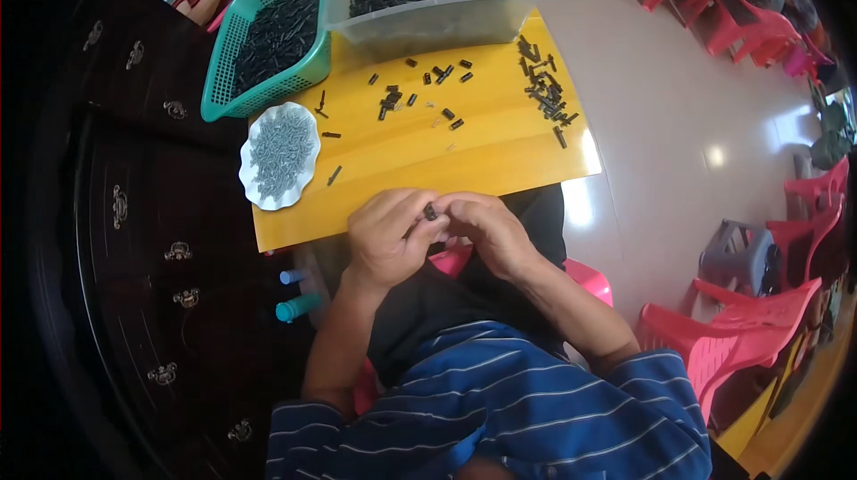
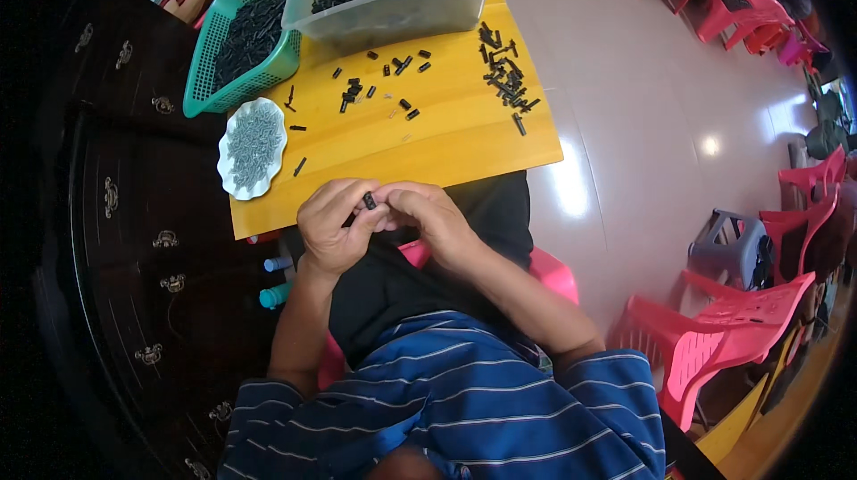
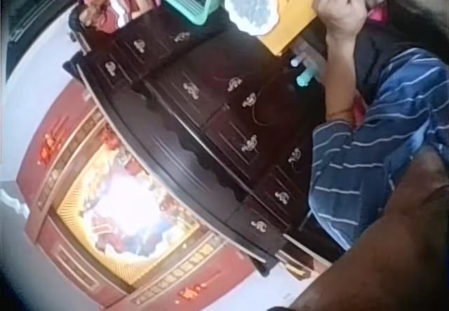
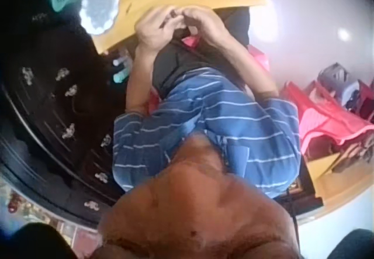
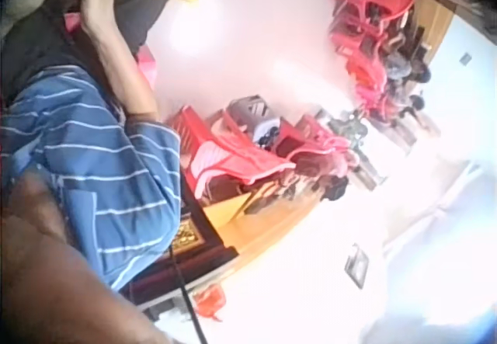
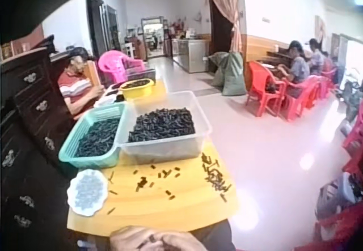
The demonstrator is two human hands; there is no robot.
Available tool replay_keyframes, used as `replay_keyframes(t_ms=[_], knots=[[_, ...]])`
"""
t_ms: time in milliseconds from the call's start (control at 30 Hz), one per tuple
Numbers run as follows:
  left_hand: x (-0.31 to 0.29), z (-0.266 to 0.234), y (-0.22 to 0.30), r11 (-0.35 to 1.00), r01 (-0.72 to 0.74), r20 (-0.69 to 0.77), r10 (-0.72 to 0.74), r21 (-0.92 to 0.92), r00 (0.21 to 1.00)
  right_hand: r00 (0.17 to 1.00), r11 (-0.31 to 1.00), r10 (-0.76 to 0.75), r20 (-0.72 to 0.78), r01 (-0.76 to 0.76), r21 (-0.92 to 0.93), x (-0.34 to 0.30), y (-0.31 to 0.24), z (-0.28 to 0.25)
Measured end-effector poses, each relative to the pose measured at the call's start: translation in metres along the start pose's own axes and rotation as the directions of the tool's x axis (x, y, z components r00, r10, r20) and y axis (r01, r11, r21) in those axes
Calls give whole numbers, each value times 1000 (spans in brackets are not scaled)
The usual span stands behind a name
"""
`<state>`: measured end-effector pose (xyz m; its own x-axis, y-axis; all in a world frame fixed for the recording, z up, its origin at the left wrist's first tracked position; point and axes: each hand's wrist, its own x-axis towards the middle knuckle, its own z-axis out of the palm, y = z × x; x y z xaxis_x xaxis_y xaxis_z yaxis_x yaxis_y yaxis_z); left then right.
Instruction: The person assembles small black metal components by hand at a table, taking parts from a plastic bin and a basket, and placing the assembled items onto the table surface.
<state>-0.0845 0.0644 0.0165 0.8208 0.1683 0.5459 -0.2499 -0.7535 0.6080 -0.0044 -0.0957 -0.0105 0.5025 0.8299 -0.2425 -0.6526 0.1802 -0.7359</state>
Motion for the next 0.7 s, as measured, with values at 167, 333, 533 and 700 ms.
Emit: replay_keyframes(t_ms=[167, 333, 533, 700], knots=[[4, 1, -3, 1000, -23, -6, 23, -9, 1000, 998, 998, -51, 30, 51, -27, 5, 1, -4], [-3, 2, -4, 1000, -12, 53, 10, 27, 999, 999, 1000, -26, 39, 26, -15, 5, 3, -2], [12, -17, 15, 997, 55, 203, -44, -51, 978, 999, 992, -51, 15, 52, -116, 3, 2, -8], [14, -37, 7, 913, 310, 366, -203, -265, 908, 996, 968, 28, 80, -8, -250, 5, 4, -13]])
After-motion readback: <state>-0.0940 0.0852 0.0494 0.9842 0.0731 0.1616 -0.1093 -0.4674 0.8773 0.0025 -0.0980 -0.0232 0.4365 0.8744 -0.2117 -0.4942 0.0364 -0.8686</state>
